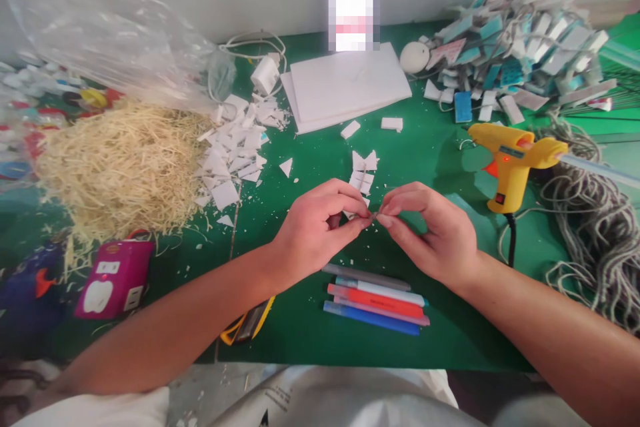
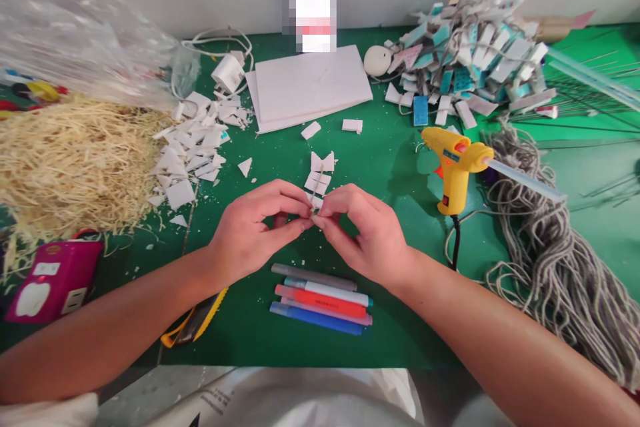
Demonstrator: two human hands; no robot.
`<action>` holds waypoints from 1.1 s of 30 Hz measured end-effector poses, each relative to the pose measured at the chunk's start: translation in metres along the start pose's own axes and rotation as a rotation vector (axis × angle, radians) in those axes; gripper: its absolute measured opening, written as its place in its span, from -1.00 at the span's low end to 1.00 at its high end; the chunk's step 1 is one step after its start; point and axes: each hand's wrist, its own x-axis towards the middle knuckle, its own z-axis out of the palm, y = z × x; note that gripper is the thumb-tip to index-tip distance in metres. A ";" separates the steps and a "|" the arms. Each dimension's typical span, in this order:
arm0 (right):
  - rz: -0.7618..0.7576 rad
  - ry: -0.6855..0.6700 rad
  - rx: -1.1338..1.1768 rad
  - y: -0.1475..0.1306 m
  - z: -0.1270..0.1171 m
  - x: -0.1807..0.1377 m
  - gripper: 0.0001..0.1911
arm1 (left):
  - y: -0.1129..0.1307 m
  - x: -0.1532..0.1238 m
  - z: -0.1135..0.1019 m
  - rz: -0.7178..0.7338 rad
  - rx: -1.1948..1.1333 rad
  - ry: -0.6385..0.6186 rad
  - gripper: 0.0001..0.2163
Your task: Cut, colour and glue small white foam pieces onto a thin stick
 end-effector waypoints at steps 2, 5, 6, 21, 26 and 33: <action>0.017 0.028 0.047 0.000 0.001 -0.001 -0.83 | 0.000 0.000 0.000 0.014 -0.004 0.005 -0.95; 0.021 0.083 0.123 0.000 0.002 -0.004 -0.82 | -0.001 0.000 0.001 0.015 0.003 0.001 -0.94; 0.026 0.100 0.142 0.001 0.003 -0.005 -0.82 | -0.001 0.000 0.001 0.014 0.007 -0.002 -0.93; -0.047 -0.014 -0.016 0.002 0.001 0.001 -0.89 | 0.000 -0.001 0.000 0.048 0.055 -0.015 -0.94; -0.040 0.013 -0.039 -0.001 -0.002 0.000 -0.87 | 0.001 0.000 0.001 0.046 0.065 -0.025 -0.93; -0.065 0.029 -0.010 -0.002 -0.005 0.001 -0.87 | -0.001 -0.001 0.000 0.080 0.053 -0.002 -0.95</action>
